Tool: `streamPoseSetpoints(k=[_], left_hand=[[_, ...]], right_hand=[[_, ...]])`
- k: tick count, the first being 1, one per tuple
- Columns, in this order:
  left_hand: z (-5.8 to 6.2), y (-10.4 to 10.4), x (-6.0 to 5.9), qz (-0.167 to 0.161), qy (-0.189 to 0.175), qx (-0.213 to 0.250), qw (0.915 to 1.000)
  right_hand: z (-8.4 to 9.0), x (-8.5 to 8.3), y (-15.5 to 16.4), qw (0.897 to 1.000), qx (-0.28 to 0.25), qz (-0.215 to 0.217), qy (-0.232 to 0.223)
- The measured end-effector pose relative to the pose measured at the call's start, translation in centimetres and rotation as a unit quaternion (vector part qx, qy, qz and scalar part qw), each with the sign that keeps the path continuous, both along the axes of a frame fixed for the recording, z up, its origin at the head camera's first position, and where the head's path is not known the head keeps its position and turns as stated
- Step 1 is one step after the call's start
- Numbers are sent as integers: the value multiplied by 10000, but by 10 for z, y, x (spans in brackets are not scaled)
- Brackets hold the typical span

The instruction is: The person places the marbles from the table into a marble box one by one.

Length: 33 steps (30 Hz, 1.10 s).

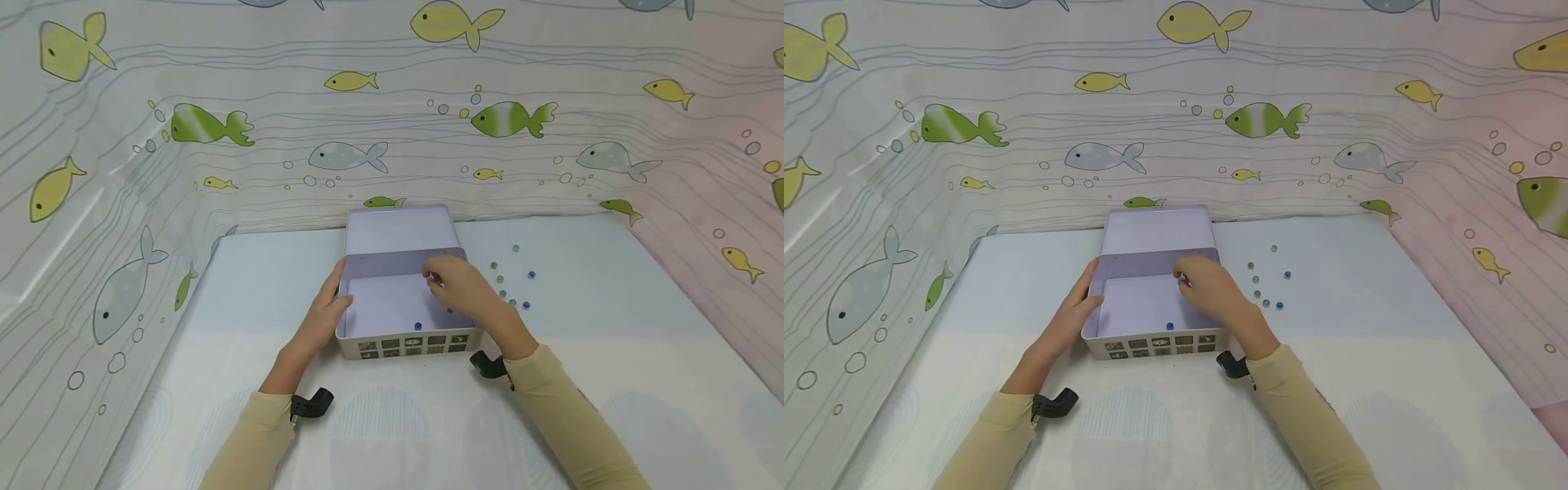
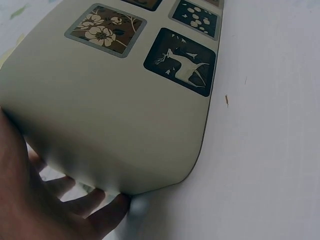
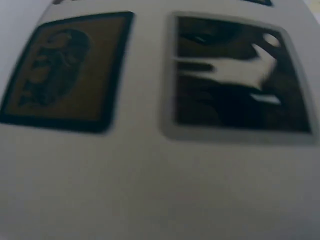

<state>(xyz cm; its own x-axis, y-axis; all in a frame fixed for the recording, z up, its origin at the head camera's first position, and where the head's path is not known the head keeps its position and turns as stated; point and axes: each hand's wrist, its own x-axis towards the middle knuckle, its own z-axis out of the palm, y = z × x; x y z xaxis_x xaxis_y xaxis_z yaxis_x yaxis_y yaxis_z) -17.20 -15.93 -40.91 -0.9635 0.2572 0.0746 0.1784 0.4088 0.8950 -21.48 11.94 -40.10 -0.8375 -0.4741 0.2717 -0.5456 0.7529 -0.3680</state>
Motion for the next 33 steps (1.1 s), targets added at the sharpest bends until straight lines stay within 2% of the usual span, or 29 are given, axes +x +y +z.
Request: streamPoseSetpoints(k=[5,20,29,33], left_hand=[[0,0,0,23,-14,-4,10000],[2,0,2,15,-36,-7,10000],[4,-1,1,14,-22,2,10000],[4,-1,2,31,-24,-6,10000]], right_hand=[[-8,-1,-8,9997,232,101,56],[-12,6,-13,9932,871,378,-671],[-12,7,-14,9926,877,327,-776],[-11,6,-13,9932,663,317,-904]])
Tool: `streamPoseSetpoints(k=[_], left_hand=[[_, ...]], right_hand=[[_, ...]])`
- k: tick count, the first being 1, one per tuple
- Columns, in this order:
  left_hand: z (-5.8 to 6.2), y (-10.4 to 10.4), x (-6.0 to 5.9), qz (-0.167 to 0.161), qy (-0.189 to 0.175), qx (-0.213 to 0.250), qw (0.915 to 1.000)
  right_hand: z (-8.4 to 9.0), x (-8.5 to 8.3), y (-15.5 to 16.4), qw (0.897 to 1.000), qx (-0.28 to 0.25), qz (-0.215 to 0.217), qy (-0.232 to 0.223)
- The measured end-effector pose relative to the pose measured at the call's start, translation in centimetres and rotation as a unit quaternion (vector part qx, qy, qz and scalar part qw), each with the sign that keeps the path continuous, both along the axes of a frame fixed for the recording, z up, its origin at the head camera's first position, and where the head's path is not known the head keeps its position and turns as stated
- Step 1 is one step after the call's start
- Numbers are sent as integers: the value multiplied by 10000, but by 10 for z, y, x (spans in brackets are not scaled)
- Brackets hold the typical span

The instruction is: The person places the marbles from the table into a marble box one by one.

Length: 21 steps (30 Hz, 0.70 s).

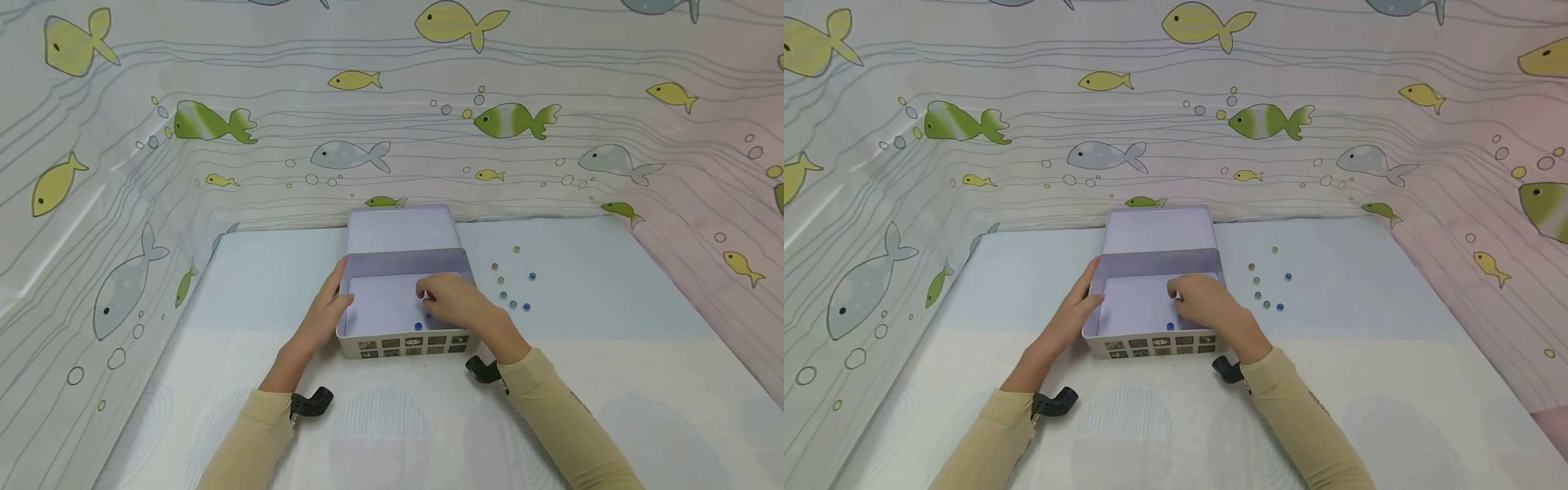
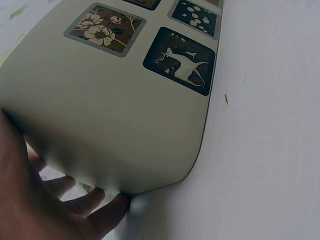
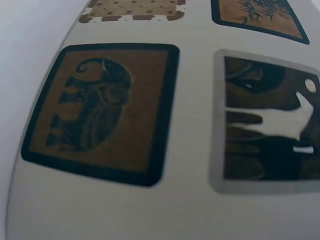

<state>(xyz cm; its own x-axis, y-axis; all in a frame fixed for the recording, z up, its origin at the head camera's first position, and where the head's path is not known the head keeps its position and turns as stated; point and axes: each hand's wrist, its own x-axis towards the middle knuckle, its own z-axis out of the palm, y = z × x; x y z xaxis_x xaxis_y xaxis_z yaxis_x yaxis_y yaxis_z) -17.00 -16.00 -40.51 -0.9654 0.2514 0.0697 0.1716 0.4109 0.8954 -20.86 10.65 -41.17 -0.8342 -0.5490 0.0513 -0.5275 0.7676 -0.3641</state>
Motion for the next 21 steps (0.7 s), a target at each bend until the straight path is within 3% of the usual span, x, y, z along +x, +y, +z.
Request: streamPoseSetpoints(k=[14,21], left_hand=[[1,1,2,29,8,-21,10000],[1,1,1,17,2,-25,10000]], right_hand=[[8,-7,8,9974,-715,-85,95],[16,-10,25,9926,-1115,-437,178]])
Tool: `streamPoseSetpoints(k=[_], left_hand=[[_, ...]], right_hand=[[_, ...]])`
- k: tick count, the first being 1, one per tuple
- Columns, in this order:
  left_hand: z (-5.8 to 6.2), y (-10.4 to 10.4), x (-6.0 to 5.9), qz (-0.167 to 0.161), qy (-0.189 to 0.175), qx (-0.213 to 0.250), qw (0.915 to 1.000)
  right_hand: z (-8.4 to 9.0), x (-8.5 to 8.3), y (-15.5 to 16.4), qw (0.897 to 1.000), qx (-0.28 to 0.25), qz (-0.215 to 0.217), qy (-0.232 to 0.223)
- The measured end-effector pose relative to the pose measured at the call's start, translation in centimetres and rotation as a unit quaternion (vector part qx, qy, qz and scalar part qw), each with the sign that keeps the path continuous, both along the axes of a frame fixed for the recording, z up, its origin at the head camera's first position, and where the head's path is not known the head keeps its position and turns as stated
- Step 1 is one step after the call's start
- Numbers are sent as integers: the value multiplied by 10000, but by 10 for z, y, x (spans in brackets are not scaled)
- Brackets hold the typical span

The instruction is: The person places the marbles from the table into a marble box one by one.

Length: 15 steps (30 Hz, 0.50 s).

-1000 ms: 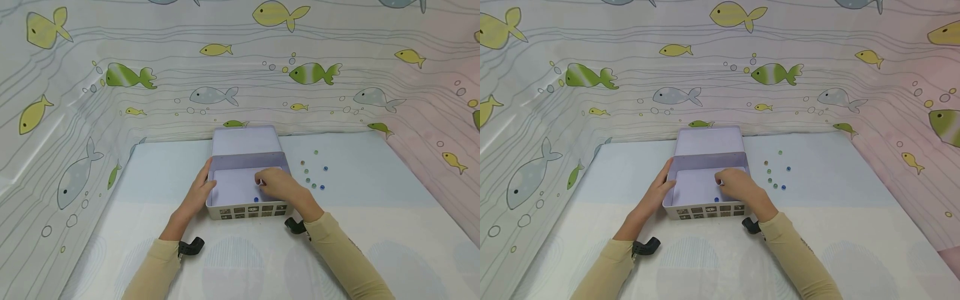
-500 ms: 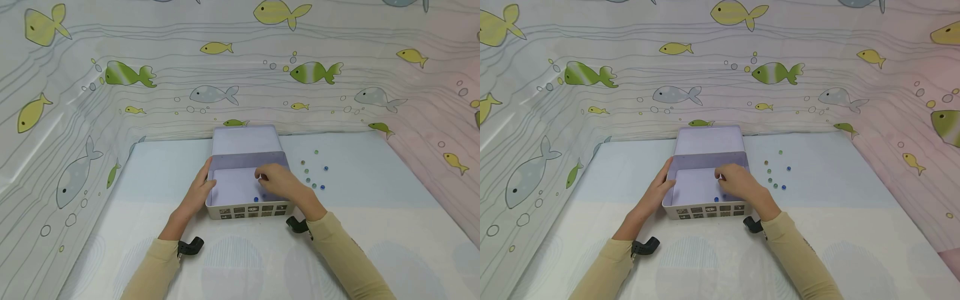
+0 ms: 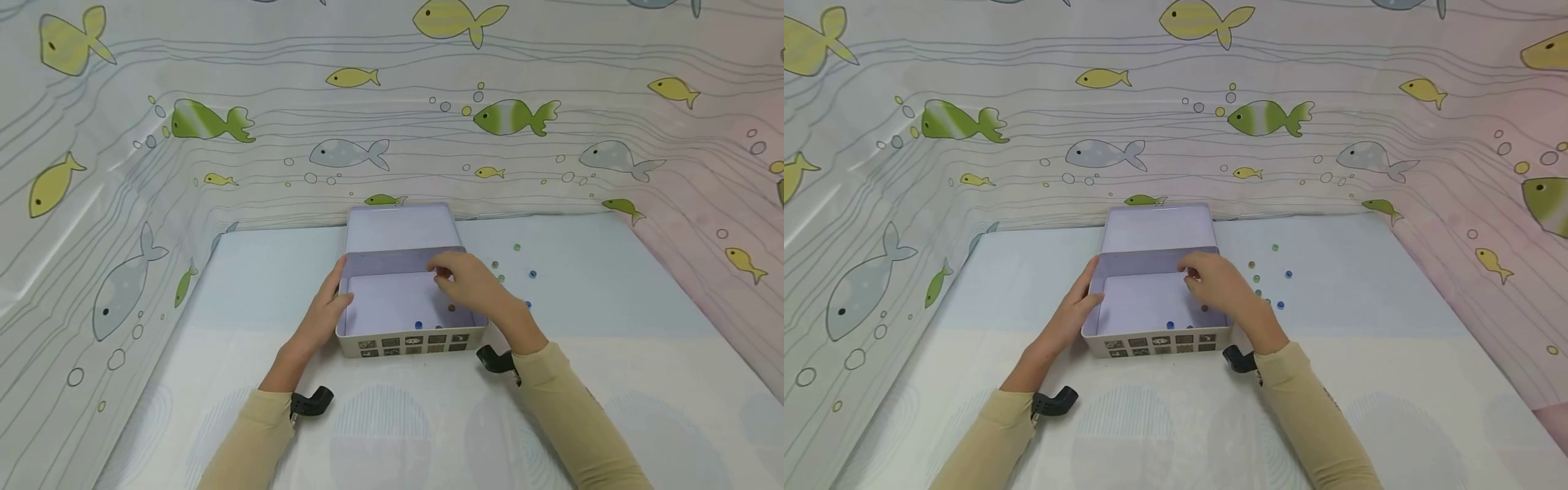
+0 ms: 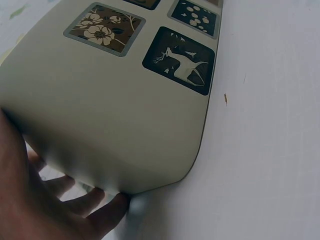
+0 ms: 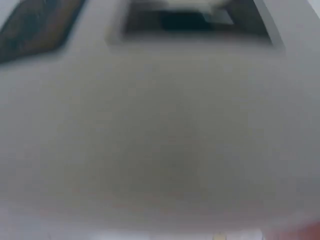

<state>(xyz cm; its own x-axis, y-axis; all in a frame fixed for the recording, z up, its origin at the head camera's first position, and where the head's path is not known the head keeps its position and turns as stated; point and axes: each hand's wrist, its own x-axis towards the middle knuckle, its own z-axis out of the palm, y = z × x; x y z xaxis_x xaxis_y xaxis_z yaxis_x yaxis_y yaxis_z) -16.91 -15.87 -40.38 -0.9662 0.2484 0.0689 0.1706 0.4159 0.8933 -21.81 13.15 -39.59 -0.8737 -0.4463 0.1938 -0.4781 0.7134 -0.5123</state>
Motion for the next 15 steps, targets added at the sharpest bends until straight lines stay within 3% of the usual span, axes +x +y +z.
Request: streamPoseSetpoints(k=[9,15], left_hand=[[-1,0,-1,11,-14,36,10000],[-2,0,-2,-28,-13,52,10000]], right_hand=[[11,-6,30,9983,-392,-408,105],[10,-9,47,9973,-333,-614,233]])
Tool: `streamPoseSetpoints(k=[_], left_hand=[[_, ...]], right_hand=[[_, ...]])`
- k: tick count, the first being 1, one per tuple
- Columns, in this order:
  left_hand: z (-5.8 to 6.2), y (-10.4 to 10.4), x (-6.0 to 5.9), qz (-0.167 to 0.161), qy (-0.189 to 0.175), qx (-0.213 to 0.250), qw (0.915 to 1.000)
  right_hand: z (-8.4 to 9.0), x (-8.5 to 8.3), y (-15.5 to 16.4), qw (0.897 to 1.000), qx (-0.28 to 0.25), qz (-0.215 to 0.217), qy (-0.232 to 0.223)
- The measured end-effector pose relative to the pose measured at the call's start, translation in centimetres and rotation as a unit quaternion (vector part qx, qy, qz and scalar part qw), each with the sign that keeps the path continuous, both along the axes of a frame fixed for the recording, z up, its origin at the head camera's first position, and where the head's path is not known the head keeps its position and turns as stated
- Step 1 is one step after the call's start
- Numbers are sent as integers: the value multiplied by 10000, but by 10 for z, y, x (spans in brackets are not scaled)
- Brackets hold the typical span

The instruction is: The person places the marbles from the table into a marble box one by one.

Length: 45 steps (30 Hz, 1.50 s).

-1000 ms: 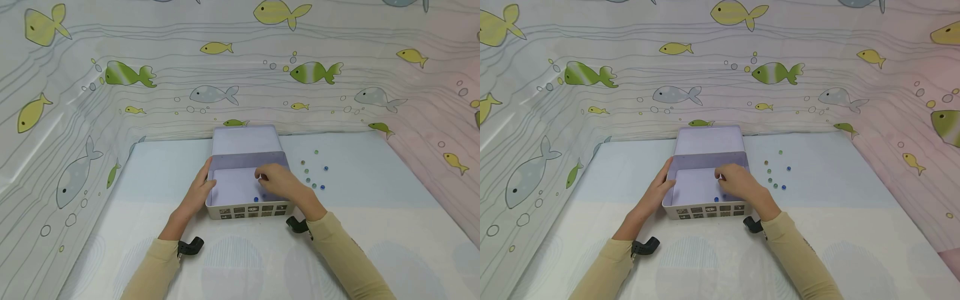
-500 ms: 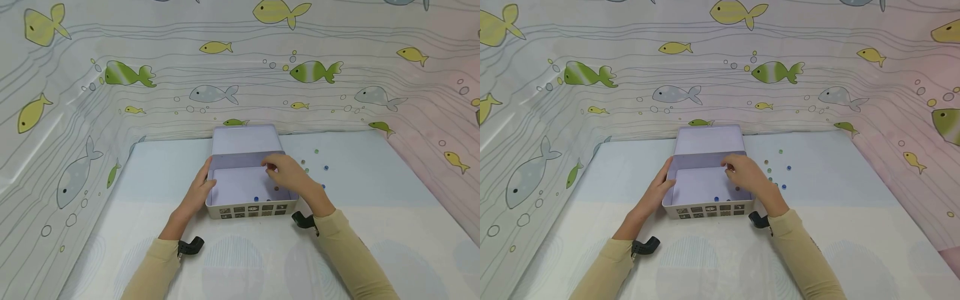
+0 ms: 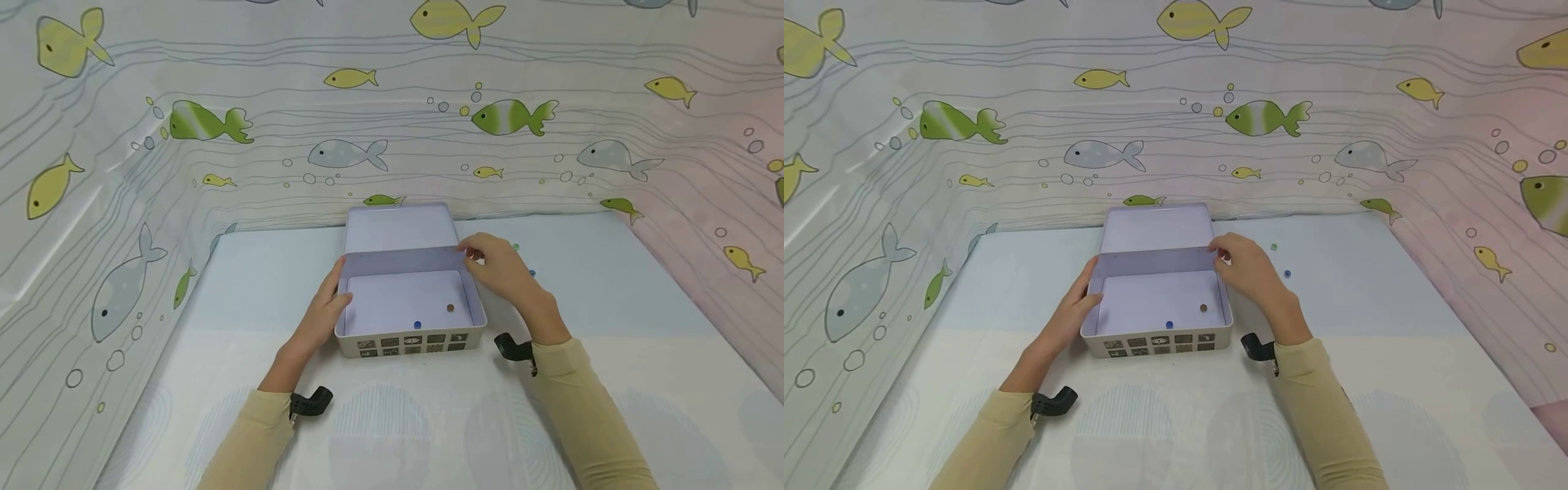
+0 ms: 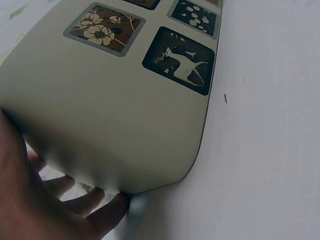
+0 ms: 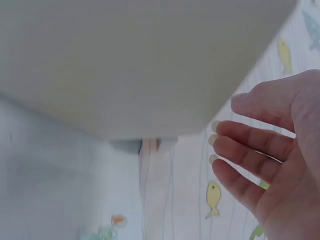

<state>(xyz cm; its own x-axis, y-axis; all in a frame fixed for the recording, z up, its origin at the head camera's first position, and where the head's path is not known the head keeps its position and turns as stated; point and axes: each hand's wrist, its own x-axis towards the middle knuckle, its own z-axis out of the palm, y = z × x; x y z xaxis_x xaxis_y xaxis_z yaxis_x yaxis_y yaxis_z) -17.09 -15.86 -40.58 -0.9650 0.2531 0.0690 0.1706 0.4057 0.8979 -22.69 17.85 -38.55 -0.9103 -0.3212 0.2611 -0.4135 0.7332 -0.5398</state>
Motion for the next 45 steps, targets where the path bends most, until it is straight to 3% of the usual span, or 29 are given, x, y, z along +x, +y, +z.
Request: streamPoseSetpoints(k=[13,26,45], left_hand=[[-1,-1,0,-9,38,28,10000],[3,0,2,40,6,-67,10000],[4,-3,2,-16,-92,-43,9999]], right_hand=[[-8,-10,29,9980,112,-561,-265],[-13,-14,63,9891,666,-1178,-576],[-38,-20,99,9781,706,-1687,-997]])
